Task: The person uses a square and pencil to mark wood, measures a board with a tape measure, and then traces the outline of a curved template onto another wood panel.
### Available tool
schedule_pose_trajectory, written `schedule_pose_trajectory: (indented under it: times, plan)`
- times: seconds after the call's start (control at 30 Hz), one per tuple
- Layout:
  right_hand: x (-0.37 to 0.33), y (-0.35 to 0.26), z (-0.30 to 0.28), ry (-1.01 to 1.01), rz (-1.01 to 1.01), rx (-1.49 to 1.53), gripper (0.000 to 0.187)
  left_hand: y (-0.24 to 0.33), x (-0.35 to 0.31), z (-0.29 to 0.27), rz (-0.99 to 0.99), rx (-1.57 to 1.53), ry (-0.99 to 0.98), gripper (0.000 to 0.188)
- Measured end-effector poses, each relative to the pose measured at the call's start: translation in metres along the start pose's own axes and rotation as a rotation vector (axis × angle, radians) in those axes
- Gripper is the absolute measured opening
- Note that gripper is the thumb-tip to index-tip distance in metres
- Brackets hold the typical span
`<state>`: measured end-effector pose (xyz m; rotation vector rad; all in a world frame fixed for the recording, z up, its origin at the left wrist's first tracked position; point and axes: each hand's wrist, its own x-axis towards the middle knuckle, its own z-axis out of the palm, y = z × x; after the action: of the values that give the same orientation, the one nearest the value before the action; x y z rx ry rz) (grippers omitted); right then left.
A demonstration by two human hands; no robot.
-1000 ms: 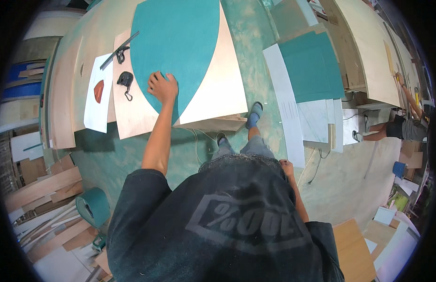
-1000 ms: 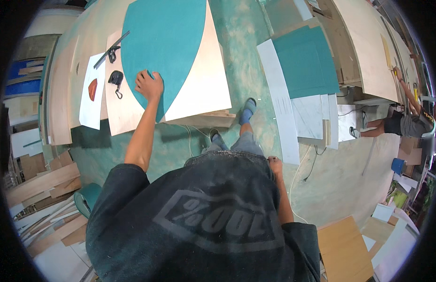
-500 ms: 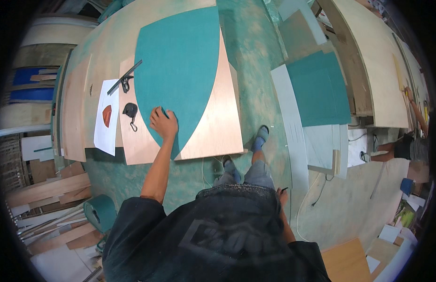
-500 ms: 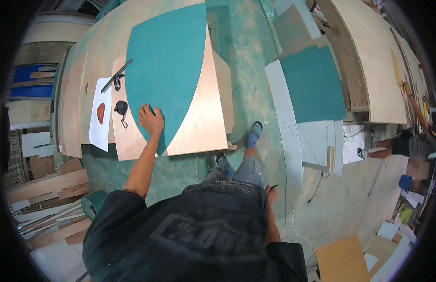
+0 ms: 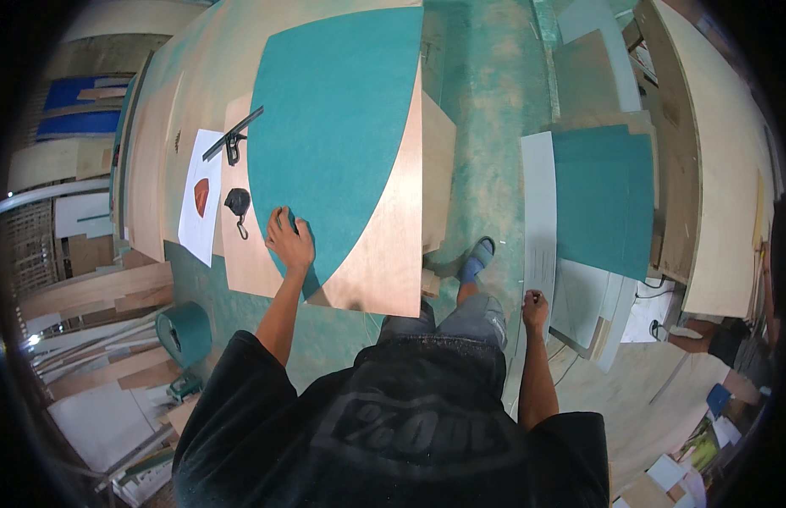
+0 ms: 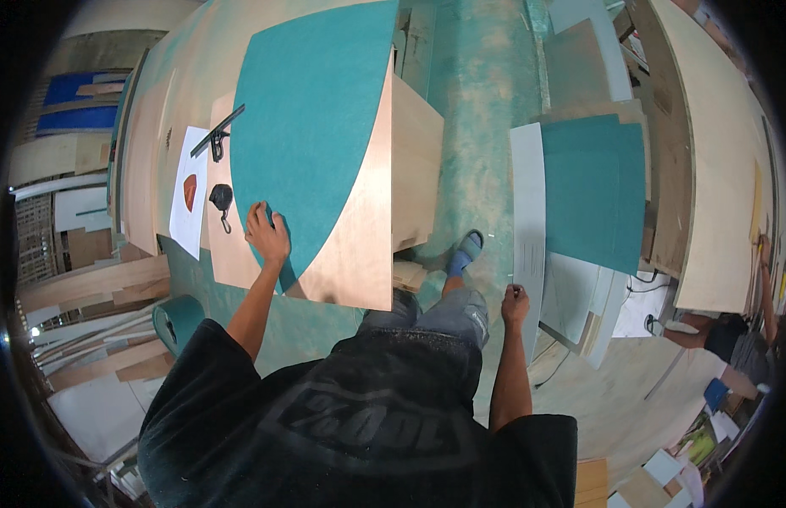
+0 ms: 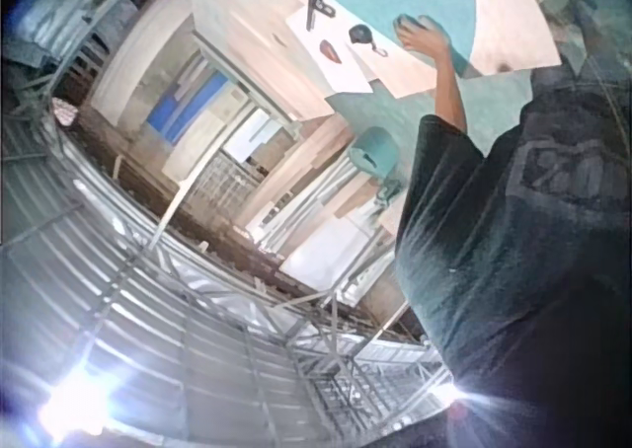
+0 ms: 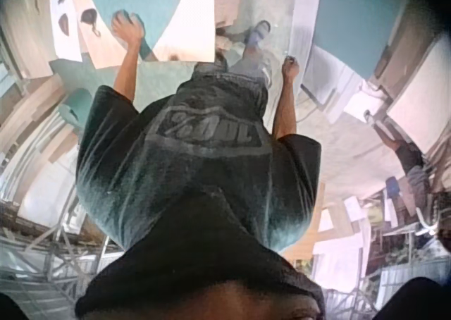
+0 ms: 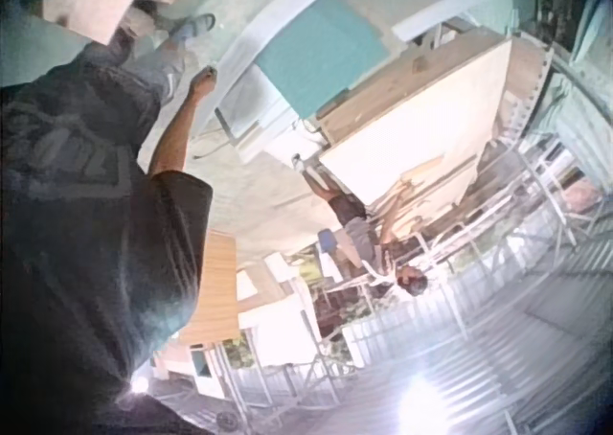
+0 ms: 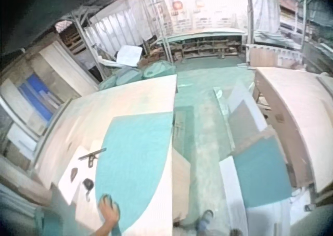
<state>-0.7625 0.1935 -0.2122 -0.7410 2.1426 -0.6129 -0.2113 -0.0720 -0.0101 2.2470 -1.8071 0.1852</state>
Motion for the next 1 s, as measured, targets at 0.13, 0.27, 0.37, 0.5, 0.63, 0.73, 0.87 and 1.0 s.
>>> schedule_pose_trajectory:
  times: [0.13,0.27,0.37,0.5,0.63,0.73,0.87,1.0]
  plan:
    - [0.043,-0.027,-0.008,-0.08,0.008,0.068,0.029,0.011,0.0,-0.009,-0.123,0.056,-0.087,0.056]
    - [0.07,-0.01,0.007,-0.157,-0.01,0.01,0.034,0.009,0.004,-0.007,-0.174,0.028,-0.126,0.06]
    - [0.072,-0.01,0.012,-0.222,0.024,-0.071,0.036,0.006,0.004,-0.008,-0.195,0.031,-0.138,0.062]
    - [0.065,-0.023,0.008,-0.375,0.096,-0.103,0.037,0.004,0.004,-0.009,-0.206,0.03,-0.124,0.063]
    - [0.072,-0.035,-0.002,-0.39,0.093,-0.079,0.035,0.004,0.006,-0.007,-0.21,0.021,-0.115,0.062]
    - [0.073,-0.073,-0.013,-0.349,-0.02,-0.076,0.035,0.004,0.005,-0.006,-0.194,0.035,-0.095,0.061]
    - [0.054,-0.182,-0.026,-0.252,-0.25,0.111,0.038,-0.003,0.001,-0.005,-0.215,0.074,-0.102,0.059]
    - [0.001,-0.29,-0.022,-0.181,-0.313,0.325,0.032,-0.006,-0.002,-0.002,-0.177,0.029,-0.063,0.059]
